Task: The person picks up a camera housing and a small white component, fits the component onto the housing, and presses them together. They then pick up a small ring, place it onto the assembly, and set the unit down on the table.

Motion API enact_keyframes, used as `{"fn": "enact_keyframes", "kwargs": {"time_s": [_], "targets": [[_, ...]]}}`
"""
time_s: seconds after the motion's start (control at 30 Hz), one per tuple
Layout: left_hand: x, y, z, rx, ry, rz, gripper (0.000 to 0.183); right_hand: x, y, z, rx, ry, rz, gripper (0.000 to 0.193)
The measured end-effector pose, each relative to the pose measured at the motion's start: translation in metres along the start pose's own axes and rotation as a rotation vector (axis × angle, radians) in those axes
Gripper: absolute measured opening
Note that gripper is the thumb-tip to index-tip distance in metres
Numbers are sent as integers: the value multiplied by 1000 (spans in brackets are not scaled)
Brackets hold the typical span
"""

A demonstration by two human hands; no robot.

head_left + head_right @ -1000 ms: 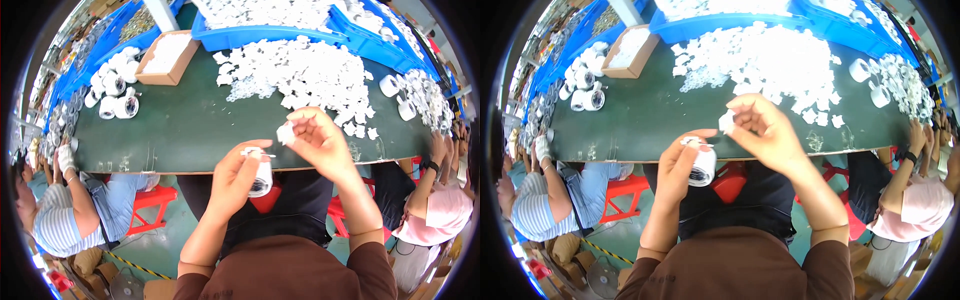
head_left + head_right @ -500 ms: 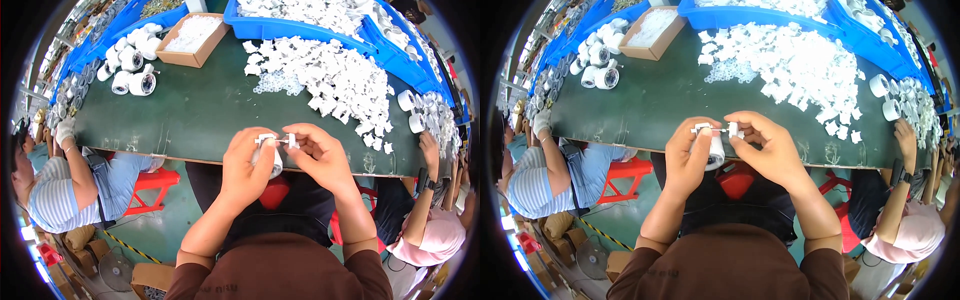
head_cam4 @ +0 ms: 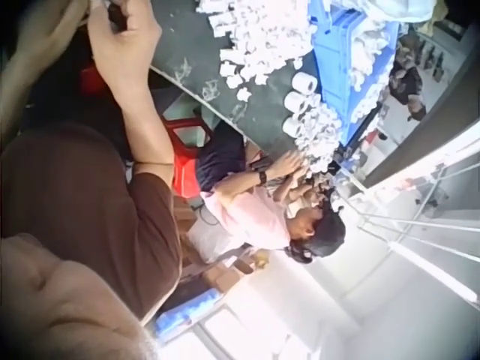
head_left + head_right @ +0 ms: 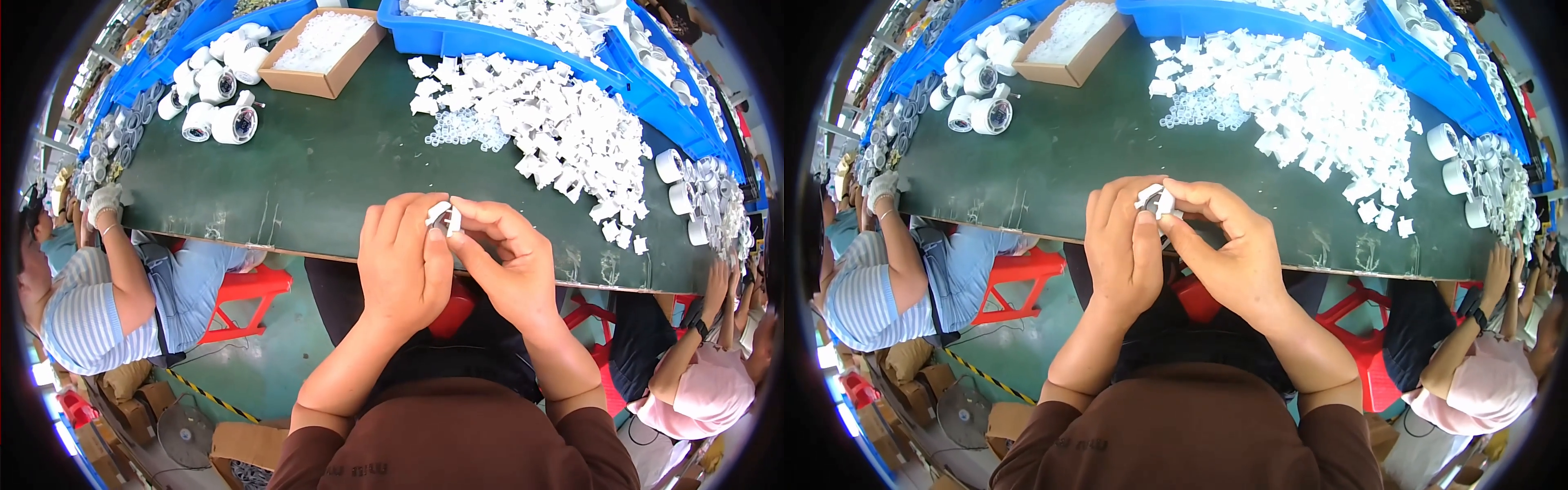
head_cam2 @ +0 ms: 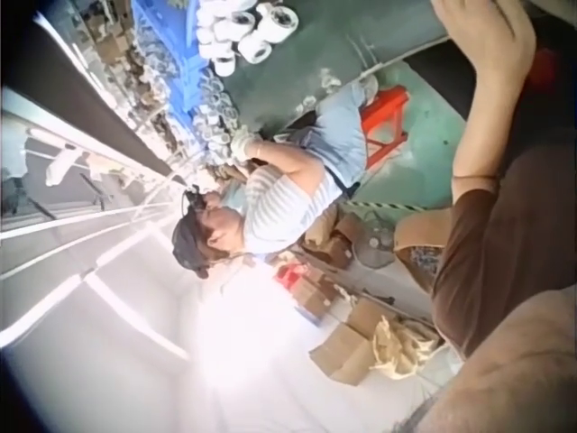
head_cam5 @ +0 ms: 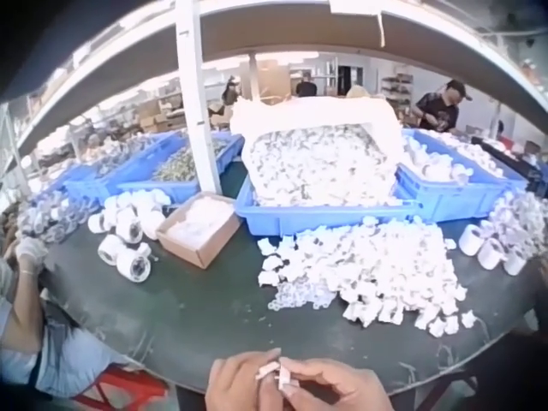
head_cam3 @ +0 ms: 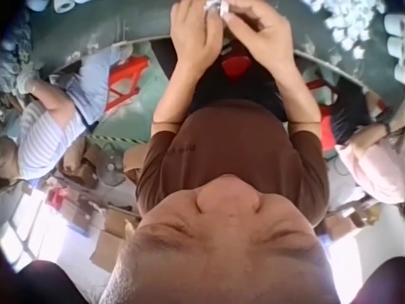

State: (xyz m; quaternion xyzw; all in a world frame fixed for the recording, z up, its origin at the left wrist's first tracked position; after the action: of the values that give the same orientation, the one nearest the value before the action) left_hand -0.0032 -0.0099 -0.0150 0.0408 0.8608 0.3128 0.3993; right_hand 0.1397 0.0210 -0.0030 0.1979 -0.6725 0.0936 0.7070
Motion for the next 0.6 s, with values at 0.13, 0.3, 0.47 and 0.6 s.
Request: {"fn": "enact_keyframes", "kwargs": {"time_s": [0.13, 0.3, 0.47, 0.6], "targets": [[5, -2, 0, 11, -15, 20, 25, -9, -3, 6, -50, 13, -3, 36], [6, -4, 2, -3, -8, 25, 25, -13, -7, 12, -100, 43, -31, 37], [7, -3, 1, -12, -8, 25, 25, -17, -9, 11, -87, 33, -58, 38], [7, -4, 3, -15, -3, 34, 26, -19, -11, 17, -136, -32, -121, 38]]}}
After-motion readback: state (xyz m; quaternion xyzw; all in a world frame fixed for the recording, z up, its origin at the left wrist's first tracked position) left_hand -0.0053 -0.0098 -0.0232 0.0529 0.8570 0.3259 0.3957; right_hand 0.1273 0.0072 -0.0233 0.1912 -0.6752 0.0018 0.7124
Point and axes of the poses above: each hand's wrist, its own y-axis towards the middle knuckle, its own z-axis out of the palm, x = y × z, the point moved 1 cm from there along y, towards the middle knuckle
